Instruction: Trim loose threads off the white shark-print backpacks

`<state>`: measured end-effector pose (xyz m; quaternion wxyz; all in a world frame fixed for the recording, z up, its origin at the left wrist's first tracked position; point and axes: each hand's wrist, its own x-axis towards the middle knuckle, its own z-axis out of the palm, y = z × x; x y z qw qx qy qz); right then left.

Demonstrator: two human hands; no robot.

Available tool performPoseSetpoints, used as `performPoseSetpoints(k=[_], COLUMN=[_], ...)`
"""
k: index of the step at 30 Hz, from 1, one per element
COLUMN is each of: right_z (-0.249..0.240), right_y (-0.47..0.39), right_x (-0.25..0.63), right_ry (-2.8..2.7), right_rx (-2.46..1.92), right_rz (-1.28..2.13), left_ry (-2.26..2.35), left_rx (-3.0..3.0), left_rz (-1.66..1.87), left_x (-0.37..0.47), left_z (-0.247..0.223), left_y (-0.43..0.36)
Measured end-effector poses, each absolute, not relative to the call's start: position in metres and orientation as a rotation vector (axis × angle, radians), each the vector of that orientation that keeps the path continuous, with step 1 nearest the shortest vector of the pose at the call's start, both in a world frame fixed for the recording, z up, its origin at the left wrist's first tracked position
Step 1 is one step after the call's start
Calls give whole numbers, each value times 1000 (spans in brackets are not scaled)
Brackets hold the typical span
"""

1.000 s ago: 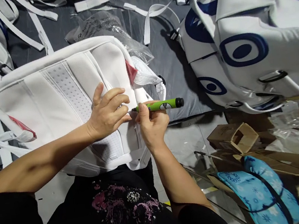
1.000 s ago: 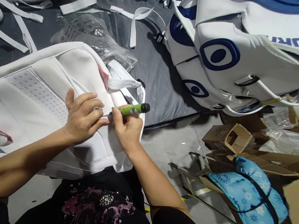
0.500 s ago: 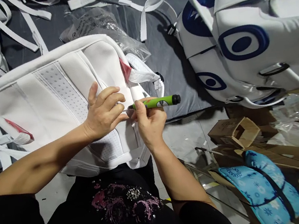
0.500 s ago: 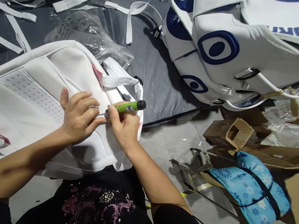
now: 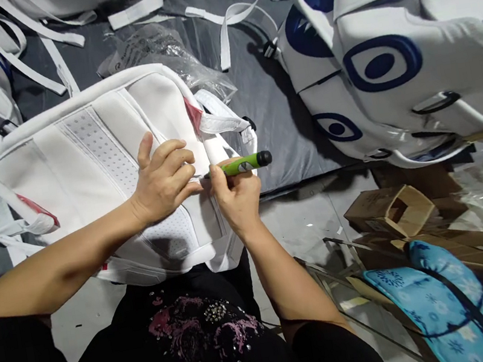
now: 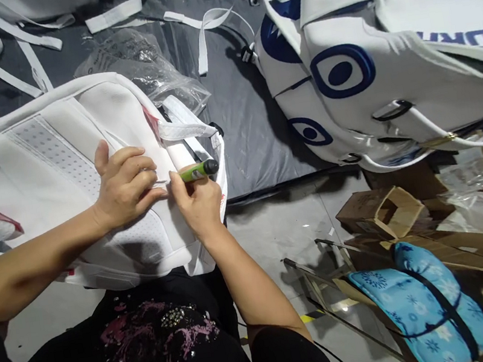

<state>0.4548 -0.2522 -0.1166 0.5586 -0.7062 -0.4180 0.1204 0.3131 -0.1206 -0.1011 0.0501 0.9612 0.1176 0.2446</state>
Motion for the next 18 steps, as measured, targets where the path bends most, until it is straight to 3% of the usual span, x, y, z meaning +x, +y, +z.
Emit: performPoseSetpoints(k=[5, 8, 12, 18], right_z=[-119, -116, -94, -31], right_y=[-273, -288, -301, -316], right_x=[452, 440, 425, 417], right_ry=[-871, -903, -1082, -1364], right_rx=[-1408, -1340, -1273, -1059], right_rz=[375, 344, 61, -104], left_ry=[7, 168, 336, 427], left_rx=[3371, 3419, 3449, 3432], left_rz=[75, -105, -87, 374], left_x=[317, 318, 299, 241], left_z=[-37, -4, 44, 111], left_y=[-77, -65, -112, -216])
